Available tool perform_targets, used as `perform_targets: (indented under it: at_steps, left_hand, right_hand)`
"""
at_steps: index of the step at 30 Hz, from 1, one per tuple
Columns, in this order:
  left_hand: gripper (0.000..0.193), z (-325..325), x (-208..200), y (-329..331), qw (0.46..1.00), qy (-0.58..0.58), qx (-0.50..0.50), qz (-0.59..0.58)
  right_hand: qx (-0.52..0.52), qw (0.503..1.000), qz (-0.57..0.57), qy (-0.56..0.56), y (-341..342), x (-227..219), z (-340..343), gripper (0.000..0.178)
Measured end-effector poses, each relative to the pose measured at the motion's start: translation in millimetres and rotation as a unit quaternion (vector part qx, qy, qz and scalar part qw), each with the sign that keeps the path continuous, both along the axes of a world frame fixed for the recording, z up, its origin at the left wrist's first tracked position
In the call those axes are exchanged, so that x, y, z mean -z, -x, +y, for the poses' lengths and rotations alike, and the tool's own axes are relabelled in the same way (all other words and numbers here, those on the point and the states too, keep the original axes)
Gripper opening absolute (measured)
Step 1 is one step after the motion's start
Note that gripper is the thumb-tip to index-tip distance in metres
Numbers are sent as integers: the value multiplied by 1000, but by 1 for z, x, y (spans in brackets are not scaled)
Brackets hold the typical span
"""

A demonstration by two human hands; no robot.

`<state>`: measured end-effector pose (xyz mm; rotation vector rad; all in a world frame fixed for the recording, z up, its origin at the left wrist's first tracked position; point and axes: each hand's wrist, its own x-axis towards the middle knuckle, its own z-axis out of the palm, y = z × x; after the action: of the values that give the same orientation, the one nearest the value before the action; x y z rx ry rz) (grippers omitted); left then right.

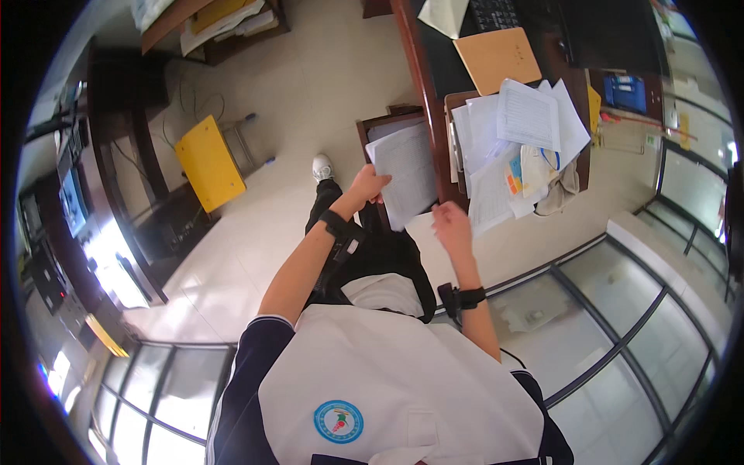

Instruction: Sorting, reviewing, and organizing a stack of papers on a desk and placing them into a desk drawer.

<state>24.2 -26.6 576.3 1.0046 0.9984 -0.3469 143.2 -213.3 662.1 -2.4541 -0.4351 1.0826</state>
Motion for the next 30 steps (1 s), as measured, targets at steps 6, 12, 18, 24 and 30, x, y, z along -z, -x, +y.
perform_targets:
  at_steps: [6,12,18,24,30]
  left_hand:
    - [32,-30,-2,-35,988,-110,-104,42]
    - [48,-43,0,-57,971,-215,-8,100]
    - [56,-38,16,-68,967,-214,-52,130]
    - [47,-39,34,-72,957,-220,-73,175]
    - [68,-27,-1,-80,975,-152,-22,163]
  right_hand:
    - [-207,932,-274,-113,-49,-16,69,15]
    - [-299,873,-359,-141,-56,9,112,17]
    - [-312,853,-398,-126,-67,12,133,18]
    - [-249,925,-220,-186,-31,-1,116,15]
    - [-158,972,-24,-171,16,-18,60,12]
